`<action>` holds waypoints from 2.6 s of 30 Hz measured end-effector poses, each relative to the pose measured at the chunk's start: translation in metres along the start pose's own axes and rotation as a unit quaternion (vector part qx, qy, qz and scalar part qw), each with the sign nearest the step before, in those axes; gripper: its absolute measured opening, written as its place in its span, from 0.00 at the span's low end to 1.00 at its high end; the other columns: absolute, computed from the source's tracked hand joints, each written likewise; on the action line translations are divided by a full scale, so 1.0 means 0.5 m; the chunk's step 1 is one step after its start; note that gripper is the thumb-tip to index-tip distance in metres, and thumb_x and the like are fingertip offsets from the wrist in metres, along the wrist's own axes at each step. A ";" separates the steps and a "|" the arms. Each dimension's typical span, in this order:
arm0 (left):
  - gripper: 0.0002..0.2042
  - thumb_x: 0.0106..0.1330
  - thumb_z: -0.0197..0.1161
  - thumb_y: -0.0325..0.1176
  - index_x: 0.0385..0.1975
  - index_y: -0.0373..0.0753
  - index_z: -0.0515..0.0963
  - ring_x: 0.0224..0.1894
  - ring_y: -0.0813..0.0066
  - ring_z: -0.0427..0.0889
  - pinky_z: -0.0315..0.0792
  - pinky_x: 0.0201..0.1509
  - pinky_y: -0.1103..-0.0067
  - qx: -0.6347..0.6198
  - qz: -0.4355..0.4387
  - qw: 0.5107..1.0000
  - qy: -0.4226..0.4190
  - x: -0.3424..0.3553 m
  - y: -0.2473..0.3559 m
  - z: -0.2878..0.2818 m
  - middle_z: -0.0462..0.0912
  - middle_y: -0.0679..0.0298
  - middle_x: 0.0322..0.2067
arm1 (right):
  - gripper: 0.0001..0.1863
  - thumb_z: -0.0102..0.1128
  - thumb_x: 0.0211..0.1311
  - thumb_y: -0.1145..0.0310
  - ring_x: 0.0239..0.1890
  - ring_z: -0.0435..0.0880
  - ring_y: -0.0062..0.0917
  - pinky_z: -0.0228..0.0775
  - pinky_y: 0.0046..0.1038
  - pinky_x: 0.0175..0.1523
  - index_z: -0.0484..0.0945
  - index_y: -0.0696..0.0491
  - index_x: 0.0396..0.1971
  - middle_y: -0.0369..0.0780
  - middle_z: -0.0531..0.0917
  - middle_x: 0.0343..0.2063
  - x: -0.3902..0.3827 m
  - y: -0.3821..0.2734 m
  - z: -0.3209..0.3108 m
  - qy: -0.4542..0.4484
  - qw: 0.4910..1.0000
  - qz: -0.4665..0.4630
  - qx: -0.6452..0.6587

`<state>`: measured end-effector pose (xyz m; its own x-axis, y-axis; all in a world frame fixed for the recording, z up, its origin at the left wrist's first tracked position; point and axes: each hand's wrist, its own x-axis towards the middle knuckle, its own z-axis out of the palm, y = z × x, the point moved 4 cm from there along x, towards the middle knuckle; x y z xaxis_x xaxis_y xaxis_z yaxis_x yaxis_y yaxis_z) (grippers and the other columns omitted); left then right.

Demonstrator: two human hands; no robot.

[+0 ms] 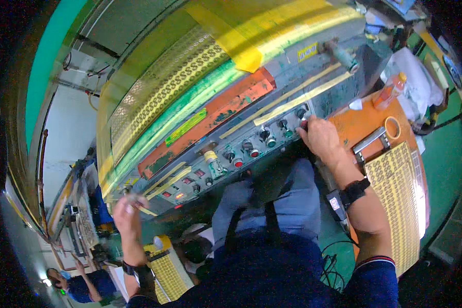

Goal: Operating a screen printing machine, including cleaning the screen with a cloth, applying yellow tape to the frame, and printing sheets.

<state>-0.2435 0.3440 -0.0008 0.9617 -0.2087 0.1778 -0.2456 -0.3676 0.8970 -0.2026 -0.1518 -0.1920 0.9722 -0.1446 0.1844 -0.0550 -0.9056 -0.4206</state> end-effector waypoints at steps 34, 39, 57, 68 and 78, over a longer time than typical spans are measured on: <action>0.13 0.67 0.56 0.25 0.50 0.32 0.76 0.47 0.71 0.82 0.75 0.54 0.75 -0.239 -0.177 0.949 -0.107 -0.229 -0.209 0.167 0.83 0.58 0.44 | 0.17 0.64 0.61 0.58 0.22 0.81 0.29 0.74 0.30 0.30 0.81 0.60 0.29 0.42 0.82 0.20 -0.042 -0.146 0.075 -0.123 0.938 0.141 0.291; 0.13 0.67 0.56 0.26 0.50 0.32 0.76 0.48 0.70 0.81 0.74 0.56 0.73 -0.237 -0.158 0.952 -0.111 -0.219 -0.205 0.165 0.83 0.58 0.44 | 0.15 0.67 0.56 0.60 0.26 0.82 0.43 0.73 0.38 0.34 0.78 0.58 0.26 0.48 0.82 0.22 -0.014 -0.185 0.052 0.030 0.989 0.031 0.143; 0.13 0.67 0.56 0.24 0.50 0.32 0.77 0.48 0.71 0.82 0.73 0.55 0.75 -0.224 -0.161 0.951 -0.138 -0.208 -0.195 0.190 0.83 0.58 0.45 | 0.29 0.73 0.45 0.66 0.51 0.73 0.46 0.65 0.39 0.58 0.72 0.60 0.48 0.49 0.76 0.42 -0.072 -0.029 0.011 0.183 0.978 0.064 0.081; 0.15 0.67 0.58 0.28 0.51 0.30 0.76 0.50 0.68 0.81 0.74 0.56 0.71 -0.200 -0.150 0.954 -0.167 -0.201 -0.176 0.218 0.82 0.56 0.47 | 0.33 0.73 0.43 0.65 0.45 0.75 0.45 0.69 0.39 0.52 0.70 0.61 0.50 0.51 0.76 0.41 -0.044 -0.023 0.050 0.154 0.974 0.095 0.138; 0.12 0.67 0.57 0.25 0.49 0.30 0.77 0.50 0.71 0.81 0.72 0.58 0.75 -0.224 -0.165 0.944 -0.175 -0.197 -0.169 0.238 0.83 0.59 0.45 | 0.31 0.72 0.43 0.64 0.44 0.75 0.44 0.69 0.38 0.51 0.71 0.61 0.48 0.50 0.76 0.39 -0.049 -0.023 0.060 0.145 0.974 0.105 0.143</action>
<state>-0.3318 0.2874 -0.1421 0.8579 -0.4658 -0.2167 0.2126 -0.0620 0.9752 -0.2190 -0.1257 -0.2184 0.8391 -0.4578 0.2937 -0.1392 -0.7028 -0.6977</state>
